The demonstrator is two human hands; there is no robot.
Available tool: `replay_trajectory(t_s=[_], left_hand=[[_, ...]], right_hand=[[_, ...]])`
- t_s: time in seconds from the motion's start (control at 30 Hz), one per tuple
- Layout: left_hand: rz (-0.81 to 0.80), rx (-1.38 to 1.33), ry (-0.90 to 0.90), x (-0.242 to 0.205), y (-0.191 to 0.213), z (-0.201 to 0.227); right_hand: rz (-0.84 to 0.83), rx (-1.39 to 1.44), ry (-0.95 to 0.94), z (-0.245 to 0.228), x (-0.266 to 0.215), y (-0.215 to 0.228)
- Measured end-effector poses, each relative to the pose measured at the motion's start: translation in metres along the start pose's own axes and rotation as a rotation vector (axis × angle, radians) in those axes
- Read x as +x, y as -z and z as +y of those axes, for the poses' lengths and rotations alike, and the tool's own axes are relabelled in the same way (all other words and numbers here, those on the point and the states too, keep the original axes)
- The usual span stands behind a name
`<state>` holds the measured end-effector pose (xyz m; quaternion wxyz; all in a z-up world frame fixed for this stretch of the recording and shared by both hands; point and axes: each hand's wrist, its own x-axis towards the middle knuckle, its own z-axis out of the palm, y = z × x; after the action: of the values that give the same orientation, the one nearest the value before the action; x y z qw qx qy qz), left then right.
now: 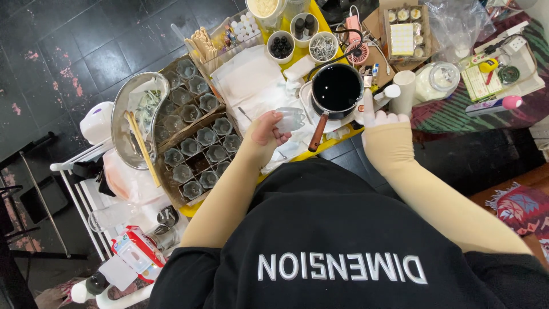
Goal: Cleaning a silicone candle mold with a wipe before use.
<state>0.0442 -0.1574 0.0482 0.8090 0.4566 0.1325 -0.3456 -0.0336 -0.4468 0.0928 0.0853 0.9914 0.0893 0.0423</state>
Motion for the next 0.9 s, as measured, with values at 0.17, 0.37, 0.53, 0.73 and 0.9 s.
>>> replay_trajectory(t_s=[0.17, 0.37, 0.53, 0.73, 0.9], left_hand=[[-0.017, -0.01, 0.0, 0.001, 0.004, -0.006], [-0.015, -0.011, 0.02, 0.005, 0.0, -0.008], [-0.032, -0.027, 0.027, 0.002, -0.005, -0.004], [-0.089, -0.037, 0.042, 0.005, -0.008, -0.007], [-0.159, -0.15, 0.05, 0.018, -0.001, -0.013]], right_hand=[[0.044, -0.241, 0.031, -0.005, 0.007, -0.02], [0.019, -0.384, 0.058, -0.003, 0.004, -0.048], [-0.003, -0.388, 0.062, -0.002, 0.0, -0.056], [-0.146, -0.441, 0.015, -0.005, -0.007, -0.019], [-0.345, 0.229, -0.114, 0.019, -0.002, 0.036]])
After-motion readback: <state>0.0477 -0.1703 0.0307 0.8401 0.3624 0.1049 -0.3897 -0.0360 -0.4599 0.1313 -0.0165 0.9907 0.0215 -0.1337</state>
